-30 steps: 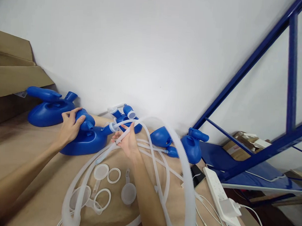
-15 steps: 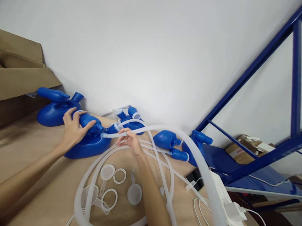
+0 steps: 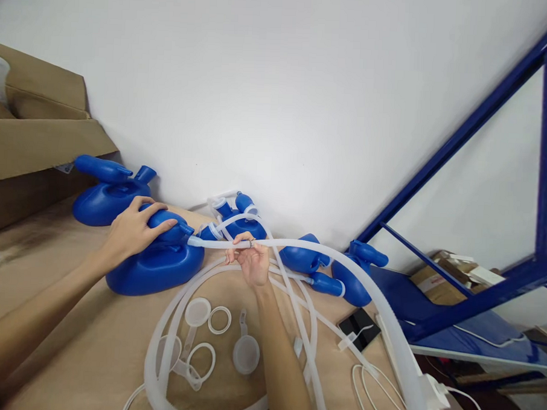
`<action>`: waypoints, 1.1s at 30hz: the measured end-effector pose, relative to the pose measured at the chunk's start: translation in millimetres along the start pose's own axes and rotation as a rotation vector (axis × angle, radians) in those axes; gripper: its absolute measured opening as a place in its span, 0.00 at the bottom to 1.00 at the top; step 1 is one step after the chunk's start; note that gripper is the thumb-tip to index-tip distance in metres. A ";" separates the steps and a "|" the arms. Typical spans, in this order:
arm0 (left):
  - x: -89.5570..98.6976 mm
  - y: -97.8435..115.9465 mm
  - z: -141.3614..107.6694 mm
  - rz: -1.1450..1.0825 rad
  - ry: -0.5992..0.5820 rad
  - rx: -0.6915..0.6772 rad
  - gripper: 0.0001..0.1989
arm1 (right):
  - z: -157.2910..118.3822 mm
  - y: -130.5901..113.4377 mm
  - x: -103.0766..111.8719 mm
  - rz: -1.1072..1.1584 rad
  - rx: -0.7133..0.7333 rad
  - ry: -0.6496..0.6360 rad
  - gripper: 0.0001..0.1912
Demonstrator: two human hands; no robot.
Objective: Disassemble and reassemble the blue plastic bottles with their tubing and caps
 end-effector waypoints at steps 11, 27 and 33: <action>1.0 1.9 -3.3 0.036 0.003 0.004 0.27 | -1.4 9.4 -2.9 -0.037 -0.035 0.051 0.17; 0.2 2.3 -5.8 0.065 0.079 -0.007 0.26 | 5.2 31.6 -0.9 -0.335 -0.149 0.302 0.26; -0.1 2.6 -6.2 0.050 0.081 0.001 0.25 | 6.1 51.0 -8.1 -0.247 -0.256 0.294 0.27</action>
Point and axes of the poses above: each hand's wrist, its own z-axis towards the middle knuckle, its own x-axis out of the back of the hand, y = z × x, the point moved 9 cm from there along z, towards the middle knuckle, and after that the axes turned 15 degrees about x, right-handed, at the moved point
